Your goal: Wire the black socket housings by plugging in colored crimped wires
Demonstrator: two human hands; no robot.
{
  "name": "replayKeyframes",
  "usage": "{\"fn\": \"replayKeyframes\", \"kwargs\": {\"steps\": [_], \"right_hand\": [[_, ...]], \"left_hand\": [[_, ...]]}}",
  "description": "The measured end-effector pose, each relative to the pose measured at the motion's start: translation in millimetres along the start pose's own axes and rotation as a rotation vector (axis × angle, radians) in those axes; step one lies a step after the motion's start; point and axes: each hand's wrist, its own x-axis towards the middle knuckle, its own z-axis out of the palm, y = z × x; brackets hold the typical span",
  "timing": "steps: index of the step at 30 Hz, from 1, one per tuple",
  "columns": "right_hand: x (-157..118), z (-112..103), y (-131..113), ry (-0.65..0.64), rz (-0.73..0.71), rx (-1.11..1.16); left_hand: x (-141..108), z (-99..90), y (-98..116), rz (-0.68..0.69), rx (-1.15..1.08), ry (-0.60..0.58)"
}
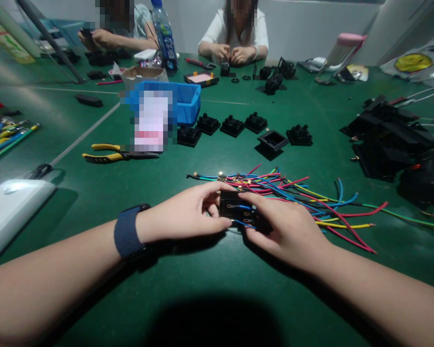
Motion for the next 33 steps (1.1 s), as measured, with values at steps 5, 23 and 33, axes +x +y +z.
{"fn": "replayKeyframes", "kwargs": {"steps": [5, 23, 33], "right_hand": [[0.6, -0.2, 0.1, -0.008, -0.001, 0.001], [0.6, -1.7, -9.3, 0.041, 0.043, -0.022], [0.2, -1.0, -6.6, 0.032, 0.019, 0.041]], "left_hand": [[0.5, -1.5, 0.2, -0.025, 0.035, -0.014], [1.9, 4.1, 1.5, 0.011, 0.011, 0.056], [-1.7, 5.4, -1.6, 0.102, 0.274, 0.077]]}}
